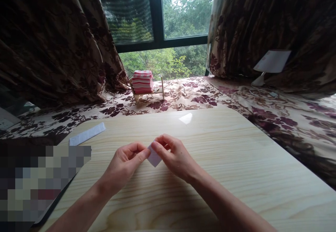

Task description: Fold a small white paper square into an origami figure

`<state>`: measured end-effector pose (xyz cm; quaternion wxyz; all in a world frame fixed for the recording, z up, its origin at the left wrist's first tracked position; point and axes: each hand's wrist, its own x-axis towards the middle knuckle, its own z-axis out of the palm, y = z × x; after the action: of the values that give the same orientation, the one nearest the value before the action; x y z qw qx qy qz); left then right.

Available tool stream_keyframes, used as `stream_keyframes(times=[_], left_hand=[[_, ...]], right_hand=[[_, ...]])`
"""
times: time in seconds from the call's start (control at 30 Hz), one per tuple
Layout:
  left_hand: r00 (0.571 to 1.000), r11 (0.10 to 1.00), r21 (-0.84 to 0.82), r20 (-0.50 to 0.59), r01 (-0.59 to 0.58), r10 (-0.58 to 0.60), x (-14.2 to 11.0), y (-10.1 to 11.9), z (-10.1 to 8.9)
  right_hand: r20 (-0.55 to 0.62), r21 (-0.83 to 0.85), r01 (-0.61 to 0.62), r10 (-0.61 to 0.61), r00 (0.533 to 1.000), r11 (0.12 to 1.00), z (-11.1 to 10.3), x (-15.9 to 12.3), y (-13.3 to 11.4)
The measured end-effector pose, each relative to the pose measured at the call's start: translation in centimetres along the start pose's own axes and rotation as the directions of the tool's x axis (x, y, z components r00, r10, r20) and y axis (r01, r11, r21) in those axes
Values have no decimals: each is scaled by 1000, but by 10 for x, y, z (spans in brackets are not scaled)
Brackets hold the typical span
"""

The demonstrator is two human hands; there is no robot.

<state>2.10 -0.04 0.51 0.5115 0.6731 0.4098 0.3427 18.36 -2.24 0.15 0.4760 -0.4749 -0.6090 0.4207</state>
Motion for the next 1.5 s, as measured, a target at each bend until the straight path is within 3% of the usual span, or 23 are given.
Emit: stream_keyframes(times=[0.13, 0.3, 0.47, 0.67, 0.83, 1.0, 1.1, 1.2, 1.5], left_hand=[[999, 998, 56, 36, -26, 24, -3, 1, 1], [1000, 999, 37, -8, 12, -11, -1, 3, -4], [999, 999, -12, 27, 40, -40, 1, 2, -5], [988, 967, -226, 131, 116, -88, -2, 9, 0], [989, 962, -232, 71, 146, -133, -2, 12, 1], [980, 960, -196, 40, 198, -194, -2, 6, -1], [975, 946, -237, 11, 220, -224, -2, 2, -2], [973, 924, -316, -7, 216, -230, -1, 3, -1], [982, 915, -359, 29, 185, -187, -2, 7, 1]], right_hand=[[-27, -17, 12, -13, 1000, 1000, -2, 0, 3], [-129, 23, -42, 45, 991, 999, -14, 4, 5], [26, 71, -71, 69, 997, 995, -7, 1, -1], [-71, 234, -104, 124, 990, 967, -1, 0, -3], [-68, 223, -55, 72, 995, 973, -3, 0, 2], [-80, 108, 14, -5, 997, 994, -3, -1, 6], [-162, -86, 136, -148, 976, 987, -3, -3, 5], [-112, -237, 242, -274, 955, 941, -3, -4, 3], [-43, -309, 270, -297, 954, 912, -1, -4, 8]])
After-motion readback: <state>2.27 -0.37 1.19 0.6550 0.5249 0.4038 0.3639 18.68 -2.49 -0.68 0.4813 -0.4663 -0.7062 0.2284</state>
